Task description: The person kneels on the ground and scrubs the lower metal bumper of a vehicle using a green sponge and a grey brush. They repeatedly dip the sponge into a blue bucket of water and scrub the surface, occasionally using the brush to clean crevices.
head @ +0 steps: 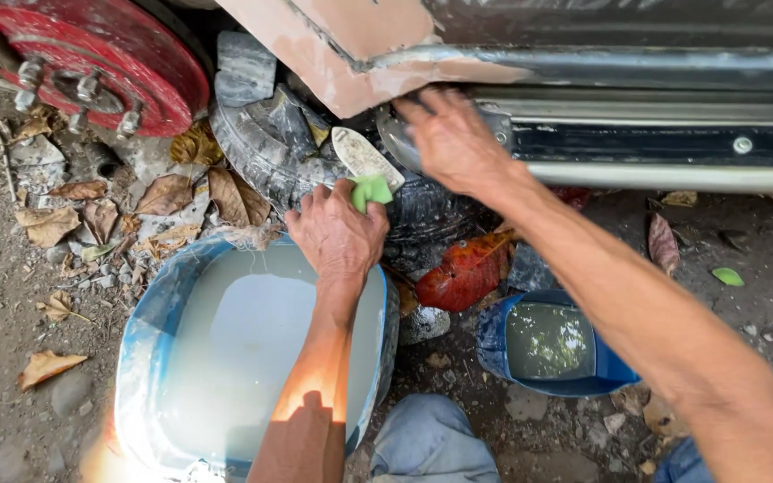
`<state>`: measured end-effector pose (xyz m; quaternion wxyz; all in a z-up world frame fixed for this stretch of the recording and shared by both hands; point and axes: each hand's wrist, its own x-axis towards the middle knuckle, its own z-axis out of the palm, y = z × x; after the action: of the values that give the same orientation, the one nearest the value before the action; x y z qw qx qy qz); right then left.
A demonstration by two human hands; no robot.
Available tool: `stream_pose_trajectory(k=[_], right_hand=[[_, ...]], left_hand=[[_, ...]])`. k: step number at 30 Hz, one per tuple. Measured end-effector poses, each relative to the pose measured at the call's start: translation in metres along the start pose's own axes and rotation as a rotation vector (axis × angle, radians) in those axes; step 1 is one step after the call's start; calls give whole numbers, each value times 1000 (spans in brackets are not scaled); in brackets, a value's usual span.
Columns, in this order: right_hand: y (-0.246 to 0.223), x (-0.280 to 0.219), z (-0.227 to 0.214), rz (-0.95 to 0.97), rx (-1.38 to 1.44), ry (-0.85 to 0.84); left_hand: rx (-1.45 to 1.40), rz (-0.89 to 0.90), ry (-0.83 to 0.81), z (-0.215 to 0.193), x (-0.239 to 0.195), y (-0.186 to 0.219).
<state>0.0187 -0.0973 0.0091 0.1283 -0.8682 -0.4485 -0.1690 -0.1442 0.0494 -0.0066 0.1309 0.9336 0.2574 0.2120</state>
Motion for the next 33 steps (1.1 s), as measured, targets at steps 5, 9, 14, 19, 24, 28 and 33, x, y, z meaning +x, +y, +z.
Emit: stream_pose_trajectory(k=[5, 9, 14, 19, 24, 28, 33], right_hand=[[-32, -53, -90, 92, 67, -38], [-38, -70, -73, 117, 58, -136], [-34, -28, -60, 203, 89, -183], [-53, -70, -97, 206, 76, -229], [-22, -36, -55, 153, 20, -36], [-3, -87, -47, -34, 76, -31], [6, -68, -26, -340, 8, -10]], left_hand=[[-1, -10, 5, -6, 0, 5], [-10, -32, -26, -8, 1, 6], [18, -17, -30, -9, -2, 3], [11, -15, -52, -11, 3, 9], [38, -14, -32, -10, 0, 4], [40, -5, -50, -11, 1, 7], [12, -8, -47, -5, 3, 5]])
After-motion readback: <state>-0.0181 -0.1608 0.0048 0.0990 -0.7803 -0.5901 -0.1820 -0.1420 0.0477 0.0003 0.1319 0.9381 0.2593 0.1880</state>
